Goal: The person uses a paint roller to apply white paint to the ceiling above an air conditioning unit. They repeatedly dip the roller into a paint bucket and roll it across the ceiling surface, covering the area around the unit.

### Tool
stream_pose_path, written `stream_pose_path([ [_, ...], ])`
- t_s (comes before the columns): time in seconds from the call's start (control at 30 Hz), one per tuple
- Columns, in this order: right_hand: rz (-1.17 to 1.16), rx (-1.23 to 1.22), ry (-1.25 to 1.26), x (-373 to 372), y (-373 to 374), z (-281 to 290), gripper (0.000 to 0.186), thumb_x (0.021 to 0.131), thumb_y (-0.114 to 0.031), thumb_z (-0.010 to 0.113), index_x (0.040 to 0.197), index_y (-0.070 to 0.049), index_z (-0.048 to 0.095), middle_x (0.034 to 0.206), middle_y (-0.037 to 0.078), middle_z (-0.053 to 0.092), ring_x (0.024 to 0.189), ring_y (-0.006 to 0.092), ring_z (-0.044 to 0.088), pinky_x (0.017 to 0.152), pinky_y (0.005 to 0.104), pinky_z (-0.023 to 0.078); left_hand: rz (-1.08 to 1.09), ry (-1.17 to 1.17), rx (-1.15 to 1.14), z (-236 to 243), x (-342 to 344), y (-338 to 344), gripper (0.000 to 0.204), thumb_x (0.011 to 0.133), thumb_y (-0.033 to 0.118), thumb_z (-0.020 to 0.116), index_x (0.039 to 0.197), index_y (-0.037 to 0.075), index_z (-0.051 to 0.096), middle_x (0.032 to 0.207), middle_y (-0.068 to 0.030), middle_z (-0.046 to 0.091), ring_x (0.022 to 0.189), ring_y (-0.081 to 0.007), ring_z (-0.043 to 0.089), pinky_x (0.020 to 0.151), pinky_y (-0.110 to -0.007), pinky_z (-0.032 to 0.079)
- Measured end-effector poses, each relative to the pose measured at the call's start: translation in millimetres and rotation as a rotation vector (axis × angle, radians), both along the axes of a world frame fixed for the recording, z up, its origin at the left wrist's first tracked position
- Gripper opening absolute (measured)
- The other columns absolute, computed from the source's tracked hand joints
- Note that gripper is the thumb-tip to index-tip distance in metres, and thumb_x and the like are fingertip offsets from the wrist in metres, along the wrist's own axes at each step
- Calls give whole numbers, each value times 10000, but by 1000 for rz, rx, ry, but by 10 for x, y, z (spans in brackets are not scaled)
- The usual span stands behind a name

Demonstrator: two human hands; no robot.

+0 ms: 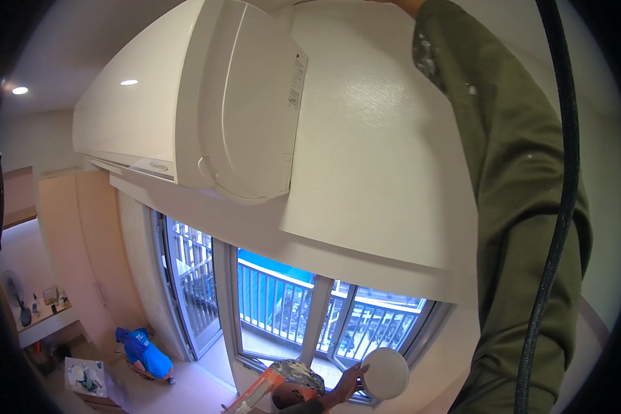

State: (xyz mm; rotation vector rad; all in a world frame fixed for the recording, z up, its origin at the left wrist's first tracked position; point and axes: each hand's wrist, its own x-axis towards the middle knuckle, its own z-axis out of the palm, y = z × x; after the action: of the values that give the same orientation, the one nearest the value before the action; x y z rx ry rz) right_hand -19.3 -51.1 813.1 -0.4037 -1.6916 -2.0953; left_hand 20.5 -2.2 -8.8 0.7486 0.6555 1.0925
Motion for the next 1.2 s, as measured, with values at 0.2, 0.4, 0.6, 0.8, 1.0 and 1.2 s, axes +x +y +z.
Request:
stream_pose_path([
  [0.2,16,-70,100,342,-75,-52,411,832,-8,651,1185,-209,712,964,119,670,921,290,639,761,425,514,38,14,-15,2,-110,52,545,973,399,585,1388,73,451,1167,-89,594,997,-223,647,820,-397,564],
  [0.4,37,-27,58,215,-3,14,445,813,18,622,1171,-230,715,1018,114,661,958,294,631,806,430,510,28,9,-4,-55,-95,91,572,957,429,599,1389,81,458,1161,-89,597,981,-227,642,822,-405,548],
  [0.6,213,117,-127,219,232,133,450,801,30,611,1153,-230,715,1057,122,658,1004,319,624,864,441,505,48,12,-23,29,-122,76,597,954,444,597,1409,92,438,1158,-98,600,965,-233,641,822,-403,536],
  [0.8,64,9,29,737,-10,-5,455,807,41,590,1170,-202,717,1046,141,651,994,324,621,841,436,498,49,-5,-17,3,-174,104,600,955,420,607,1406,66,428,1159,-108,599,978,-236,643,810,-398,543],
  [1.0,-31,-43,151,954,-136,-97,464,820,54,574,1189,-190,713,1025,153,653,960,318,629,808,433,506,65,28,-8,5,-162,116,651,952,421,617,1435,41,401,1161,-112,598,959,-224,647,777,-382,550],
  [1.2,11,64,18,590,72,56,477,834,66,544,1195,-199,708,1037,150,652,964,318,631,821,433,521,29,15,-20,28,-137,59,617,958,410,612,1415,41,422,1142,-108,602,925,-220,647,775,-370,547],
])
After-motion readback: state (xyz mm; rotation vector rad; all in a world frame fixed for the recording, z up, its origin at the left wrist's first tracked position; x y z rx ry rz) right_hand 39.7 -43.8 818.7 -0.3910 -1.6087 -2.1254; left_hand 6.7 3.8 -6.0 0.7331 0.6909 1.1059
